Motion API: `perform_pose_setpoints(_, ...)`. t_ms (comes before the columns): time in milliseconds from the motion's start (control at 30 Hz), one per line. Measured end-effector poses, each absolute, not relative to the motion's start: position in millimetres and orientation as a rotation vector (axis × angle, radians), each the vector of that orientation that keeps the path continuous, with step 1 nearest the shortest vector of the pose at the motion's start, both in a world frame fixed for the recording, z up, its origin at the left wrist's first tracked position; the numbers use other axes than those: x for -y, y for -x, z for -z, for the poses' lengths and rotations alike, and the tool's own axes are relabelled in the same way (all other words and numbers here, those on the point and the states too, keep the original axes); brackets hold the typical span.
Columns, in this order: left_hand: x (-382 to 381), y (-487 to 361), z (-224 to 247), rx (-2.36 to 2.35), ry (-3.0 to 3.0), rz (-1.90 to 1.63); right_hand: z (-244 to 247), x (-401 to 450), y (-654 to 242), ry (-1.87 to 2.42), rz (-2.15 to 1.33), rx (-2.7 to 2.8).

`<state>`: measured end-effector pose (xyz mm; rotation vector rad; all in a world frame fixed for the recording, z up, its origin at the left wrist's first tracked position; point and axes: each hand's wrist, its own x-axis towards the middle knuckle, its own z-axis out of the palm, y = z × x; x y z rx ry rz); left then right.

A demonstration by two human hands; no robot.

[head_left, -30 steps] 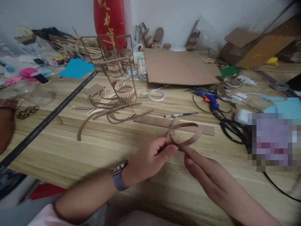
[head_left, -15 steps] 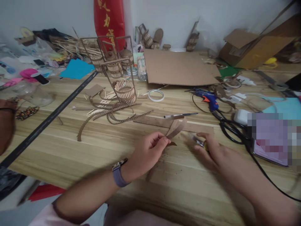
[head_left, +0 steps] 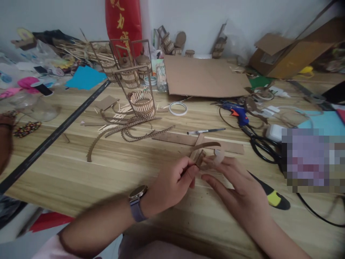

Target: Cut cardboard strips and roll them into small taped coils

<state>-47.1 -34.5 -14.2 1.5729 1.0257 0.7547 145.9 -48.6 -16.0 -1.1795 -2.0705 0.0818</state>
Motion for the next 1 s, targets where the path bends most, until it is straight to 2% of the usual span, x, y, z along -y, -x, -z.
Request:
perform_pose_setpoints(433,37,48,13,-0.932,-2.103,-0.792,13,53,-141,1.196,-0.523,1.866)
perform_pose_setpoints(700,39,46,14,-0.855,-2.229,-0.809,16,59,-136,1.151,-0.394,1.787)
perform_pose_setpoints(1000,40,47,14,-0.814,-2.200,-0.870,22,65,-131,1.134,-0.455,1.669)
